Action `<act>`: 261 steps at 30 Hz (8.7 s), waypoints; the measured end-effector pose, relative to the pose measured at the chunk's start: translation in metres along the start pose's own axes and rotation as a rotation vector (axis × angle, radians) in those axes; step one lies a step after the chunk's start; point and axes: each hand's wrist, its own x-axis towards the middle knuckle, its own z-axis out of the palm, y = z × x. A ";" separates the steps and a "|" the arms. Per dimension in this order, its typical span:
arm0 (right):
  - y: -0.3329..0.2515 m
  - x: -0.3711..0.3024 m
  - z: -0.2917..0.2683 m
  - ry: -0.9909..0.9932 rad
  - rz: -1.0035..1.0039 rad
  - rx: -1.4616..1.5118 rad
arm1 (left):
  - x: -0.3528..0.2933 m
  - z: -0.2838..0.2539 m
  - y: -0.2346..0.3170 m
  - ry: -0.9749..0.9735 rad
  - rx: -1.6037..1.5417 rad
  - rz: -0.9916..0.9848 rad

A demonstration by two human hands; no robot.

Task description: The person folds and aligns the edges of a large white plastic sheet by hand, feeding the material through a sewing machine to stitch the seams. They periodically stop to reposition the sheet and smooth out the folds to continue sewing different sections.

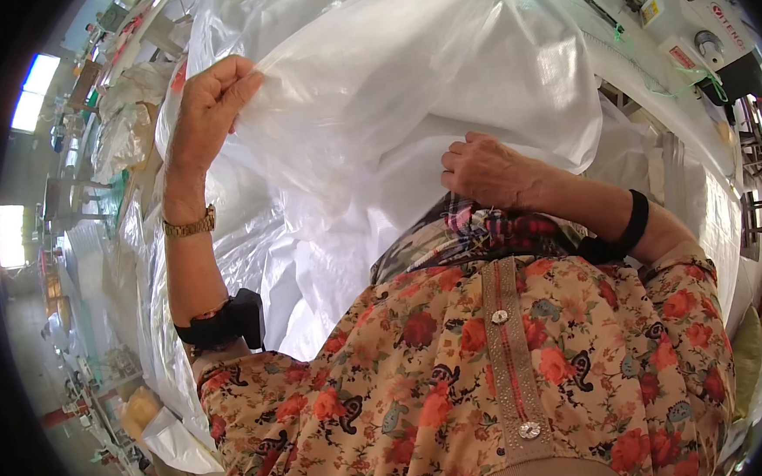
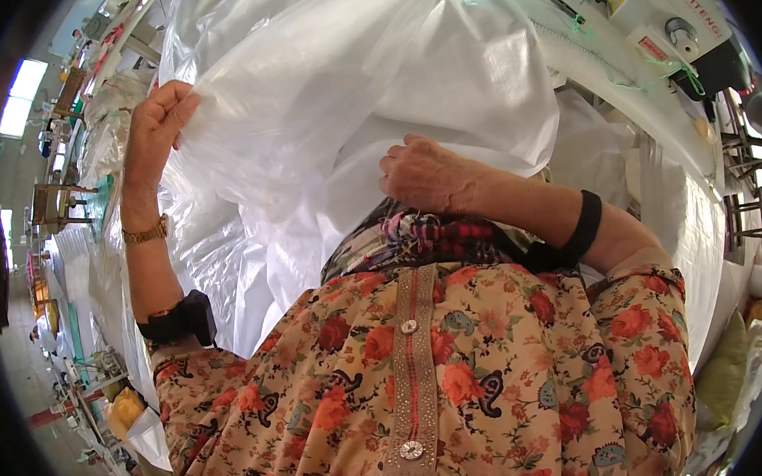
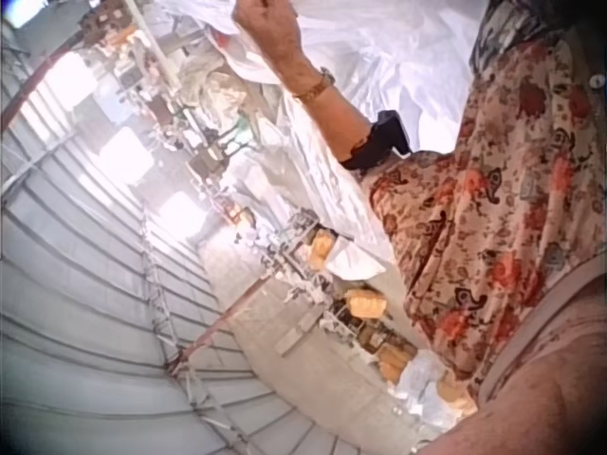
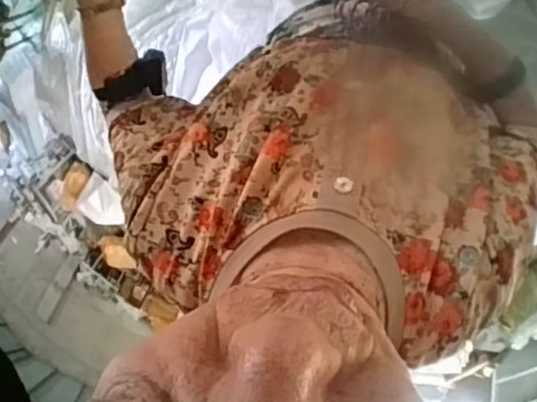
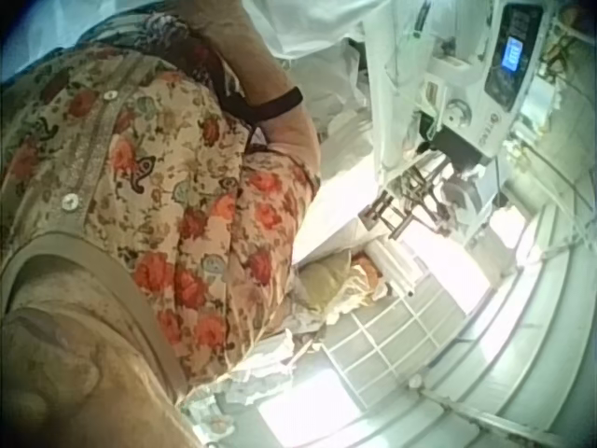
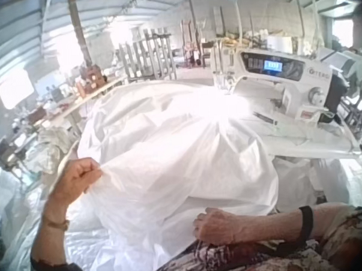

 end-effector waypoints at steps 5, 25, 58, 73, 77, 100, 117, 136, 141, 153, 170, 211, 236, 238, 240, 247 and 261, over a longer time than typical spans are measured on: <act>-0.042 0.000 -0.082 0.334 -0.189 0.193 | -0.009 -0.004 0.009 -0.020 0.122 0.109; -0.130 0.073 -0.123 0.516 -0.910 0.290 | -0.043 0.088 0.076 -0.312 -0.434 -0.114; -0.033 0.075 -0.099 1.091 -0.615 0.313 | -0.031 0.045 0.057 0.009 -0.387 -0.206; 0.123 0.117 0.073 0.803 0.597 0.748 | 0.020 0.041 0.202 -0.343 0.531 0.804; 0.101 0.095 0.071 0.666 0.507 0.752 | 0.006 0.064 0.172 -0.618 0.602 0.698; 0.035 0.083 0.041 0.186 -0.329 0.778 | -0.076 0.147 0.033 -0.189 0.451 0.245; 0.047 0.039 -0.017 0.327 -0.459 0.395 | -0.086 0.162 0.001 -0.261 -0.926 -0.753; 0.042 0.050 -0.031 0.352 -0.206 0.482 | -0.090 0.175 0.034 0.284 0.180 0.009; 0.066 0.059 -0.035 0.337 -0.180 0.609 | -0.081 0.167 0.036 0.270 0.075 -0.008; 0.076 0.042 -0.041 0.355 -0.188 0.518 | -0.054 0.156 0.045 0.197 0.266 0.155; 0.151 0.025 -0.043 0.489 -0.005 0.454 | -0.049 0.128 0.042 0.031 -0.173 0.014; 0.270 0.013 -0.069 0.458 0.173 0.331 | -0.098 0.126 0.018 0.105 0.034 0.021; 0.256 -0.007 -0.057 0.521 0.732 0.021 | -0.014 0.177 0.053 -0.536 0.065 0.627; 0.257 -0.008 -0.057 0.513 0.733 0.004 | -0.010 0.176 0.054 -0.514 0.057 0.625; 0.257 -0.007 -0.058 0.506 0.727 -0.009 | -0.004 0.170 0.061 -0.410 0.162 0.642; 0.253 -0.005 -0.063 0.462 0.761 0.028 | 0.014 0.154 0.063 -0.177 0.430 0.656; 0.254 0.000 -0.060 0.563 0.653 0.059 | 0.067 0.160 0.078 0.036 0.534 0.628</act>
